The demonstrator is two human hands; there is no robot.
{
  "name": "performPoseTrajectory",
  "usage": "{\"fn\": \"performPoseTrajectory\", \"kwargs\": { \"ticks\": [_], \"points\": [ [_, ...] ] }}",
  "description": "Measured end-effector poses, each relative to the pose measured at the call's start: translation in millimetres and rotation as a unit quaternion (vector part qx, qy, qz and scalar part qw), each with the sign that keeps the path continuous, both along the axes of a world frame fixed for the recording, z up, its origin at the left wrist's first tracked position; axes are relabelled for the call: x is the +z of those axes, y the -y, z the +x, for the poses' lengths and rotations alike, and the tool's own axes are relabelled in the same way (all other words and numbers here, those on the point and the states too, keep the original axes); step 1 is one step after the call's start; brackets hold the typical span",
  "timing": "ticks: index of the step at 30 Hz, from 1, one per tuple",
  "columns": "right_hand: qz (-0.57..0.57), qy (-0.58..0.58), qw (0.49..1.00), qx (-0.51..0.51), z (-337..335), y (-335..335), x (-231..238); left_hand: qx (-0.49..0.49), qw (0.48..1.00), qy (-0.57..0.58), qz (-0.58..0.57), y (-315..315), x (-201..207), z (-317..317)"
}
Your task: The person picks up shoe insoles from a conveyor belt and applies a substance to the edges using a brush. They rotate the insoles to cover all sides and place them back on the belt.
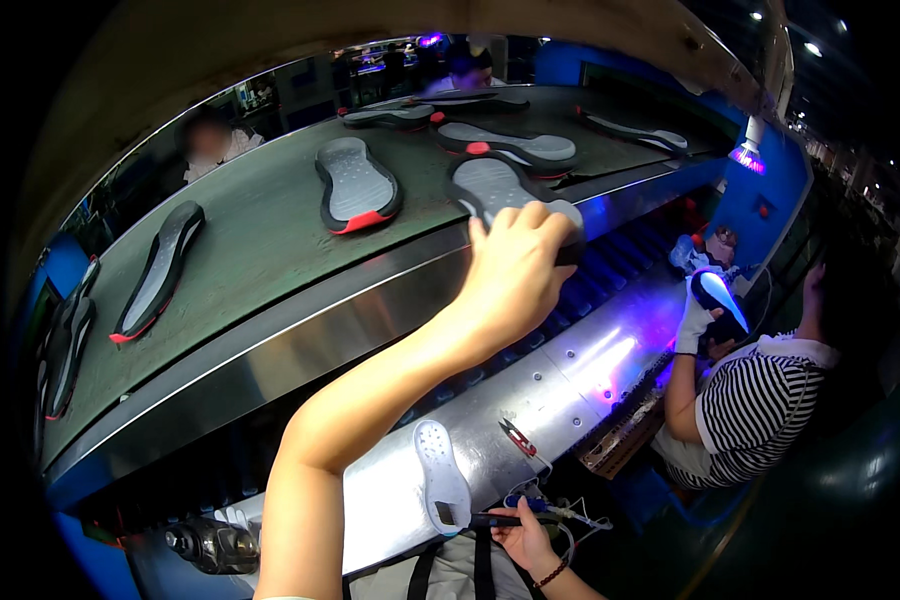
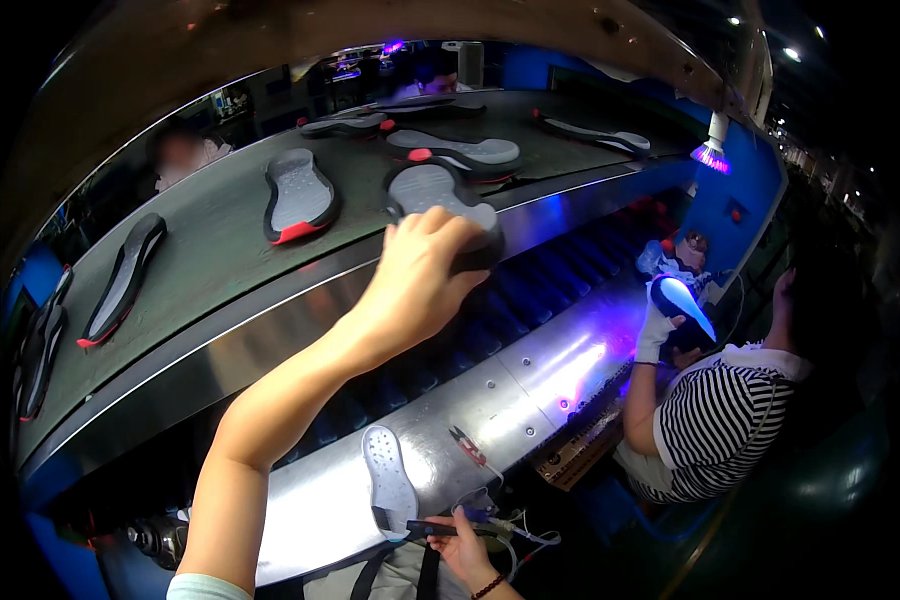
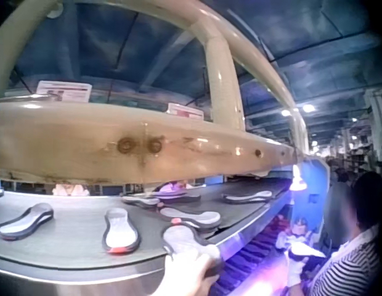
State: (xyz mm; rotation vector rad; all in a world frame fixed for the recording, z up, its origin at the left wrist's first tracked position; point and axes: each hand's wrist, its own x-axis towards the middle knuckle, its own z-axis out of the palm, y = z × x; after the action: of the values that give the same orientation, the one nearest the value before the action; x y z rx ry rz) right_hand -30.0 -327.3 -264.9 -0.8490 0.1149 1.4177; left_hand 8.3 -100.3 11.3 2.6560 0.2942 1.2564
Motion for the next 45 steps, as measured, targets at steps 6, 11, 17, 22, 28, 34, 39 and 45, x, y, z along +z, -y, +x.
{"fn": "performPoseTrajectory", "kwargs": {
  "ticks": [6,11,17,22,28,34,39,45],
  "points": [
    [0.017,0.016,1.000,0.000,-6.2,0.2,6.7,-0.073,0.997,-0.005,0.000,-50.6,-0.8,18.1],
    [0.032,0.006,0.999,-0.011,-7.9,3.7,7.8,0.037,0.997,-0.028,0.060,-42.0,6.0,-6.5],
    [0.063,0.079,0.994,-0.046,0.3,-3.0,-4.9,0.132,0.919,0.371,-0.023,-0.8,-33.4,-67.0],
    [0.052,0.157,0.985,-0.044,-2.6,-25.8,-2.8,-0.229,0.633,0.305,-0.674,7.0,-81.4,-97.8],
    [0.048,0.199,0.976,-0.075,3.2,-34.4,-6.9,-0.457,0.489,0.248,-0.700,40.8,-155.1,-184.1],
    [0.004,0.238,0.967,-0.088,6.8,-42.5,-12.9,-0.425,0.305,0.174,-0.834,102.4,-204.3,-239.1],
    [0.102,0.225,0.967,-0.067,2.4,-56.2,12.5,-0.020,0.469,0.217,-0.856,112.7,-244.2,-287.1],
    [0.190,0.242,0.940,0.147,-45.4,-82.5,71.0,-0.104,0.401,0.352,-0.840,131.8,-240.4,-273.8]
  ]
}}
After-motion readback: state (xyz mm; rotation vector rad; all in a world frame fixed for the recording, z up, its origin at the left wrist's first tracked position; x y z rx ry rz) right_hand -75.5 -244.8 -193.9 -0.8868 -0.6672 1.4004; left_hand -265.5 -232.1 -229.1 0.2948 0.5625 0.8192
